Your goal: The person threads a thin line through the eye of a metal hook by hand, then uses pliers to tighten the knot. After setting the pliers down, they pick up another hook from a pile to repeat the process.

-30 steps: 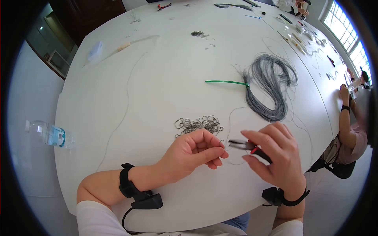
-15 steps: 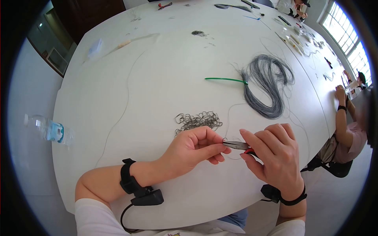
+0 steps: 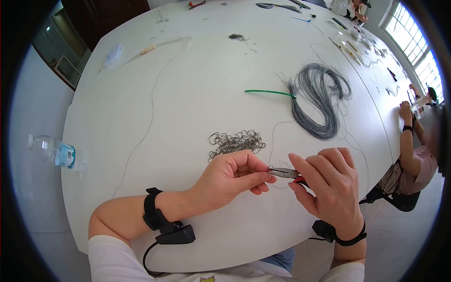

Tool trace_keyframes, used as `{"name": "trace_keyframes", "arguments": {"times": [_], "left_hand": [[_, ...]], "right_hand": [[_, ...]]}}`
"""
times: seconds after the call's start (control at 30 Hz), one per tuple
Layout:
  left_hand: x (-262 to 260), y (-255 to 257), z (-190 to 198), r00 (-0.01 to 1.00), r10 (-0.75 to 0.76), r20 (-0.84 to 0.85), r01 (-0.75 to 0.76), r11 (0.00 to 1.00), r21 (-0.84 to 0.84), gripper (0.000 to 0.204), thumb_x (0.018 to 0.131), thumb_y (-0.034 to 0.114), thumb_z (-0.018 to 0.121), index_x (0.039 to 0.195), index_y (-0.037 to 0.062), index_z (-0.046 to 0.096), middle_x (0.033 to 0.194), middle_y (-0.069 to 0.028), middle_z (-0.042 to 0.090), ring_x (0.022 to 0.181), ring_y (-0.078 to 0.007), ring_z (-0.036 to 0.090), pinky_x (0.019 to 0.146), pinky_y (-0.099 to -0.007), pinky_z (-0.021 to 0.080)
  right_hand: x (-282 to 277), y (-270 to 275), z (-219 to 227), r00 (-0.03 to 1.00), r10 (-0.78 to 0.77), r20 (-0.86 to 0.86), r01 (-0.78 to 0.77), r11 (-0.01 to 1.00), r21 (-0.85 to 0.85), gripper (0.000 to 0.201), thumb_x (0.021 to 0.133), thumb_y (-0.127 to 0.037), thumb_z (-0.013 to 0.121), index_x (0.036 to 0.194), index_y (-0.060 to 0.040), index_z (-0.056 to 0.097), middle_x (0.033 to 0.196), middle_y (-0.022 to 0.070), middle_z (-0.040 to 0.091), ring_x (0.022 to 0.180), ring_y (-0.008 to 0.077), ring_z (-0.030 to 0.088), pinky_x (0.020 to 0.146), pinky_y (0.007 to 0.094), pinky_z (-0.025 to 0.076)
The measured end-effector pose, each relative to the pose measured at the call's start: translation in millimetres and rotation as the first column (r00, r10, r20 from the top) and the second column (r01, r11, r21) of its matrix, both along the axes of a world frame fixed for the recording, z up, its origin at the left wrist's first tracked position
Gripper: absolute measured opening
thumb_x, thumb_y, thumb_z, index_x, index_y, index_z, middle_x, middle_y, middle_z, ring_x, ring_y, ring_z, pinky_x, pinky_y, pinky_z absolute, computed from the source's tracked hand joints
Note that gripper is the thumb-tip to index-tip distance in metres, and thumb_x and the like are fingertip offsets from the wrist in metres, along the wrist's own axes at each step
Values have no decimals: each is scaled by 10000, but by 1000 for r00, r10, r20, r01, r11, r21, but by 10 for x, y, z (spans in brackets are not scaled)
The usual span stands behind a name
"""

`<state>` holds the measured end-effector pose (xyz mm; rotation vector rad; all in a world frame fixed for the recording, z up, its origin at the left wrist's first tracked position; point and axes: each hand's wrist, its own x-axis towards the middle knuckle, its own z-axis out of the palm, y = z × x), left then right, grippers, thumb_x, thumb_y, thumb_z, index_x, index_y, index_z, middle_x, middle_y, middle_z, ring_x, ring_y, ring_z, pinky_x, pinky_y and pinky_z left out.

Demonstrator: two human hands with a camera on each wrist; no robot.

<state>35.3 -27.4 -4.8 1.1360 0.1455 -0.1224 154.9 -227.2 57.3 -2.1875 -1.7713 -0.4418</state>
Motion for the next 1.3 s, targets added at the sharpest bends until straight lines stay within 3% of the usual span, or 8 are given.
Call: {"name": "trace_keyframes", "arguments": {"times": [1.3], "left_hand": [[12, 0, 30, 1000, 8, -3, -8, 1000, -2, 80, 983, 98, 631, 1001, 30, 592, 977, -101, 715, 850, -119, 672, 771, -262, 551]], "right_hand": [[-41, -5, -72, 999, -37, 16, 37, 999, 26, 363, 770, -258, 774, 1053, -44, 693, 752, -11, 555, 725, 170, 536, 682, 323, 397]]}}
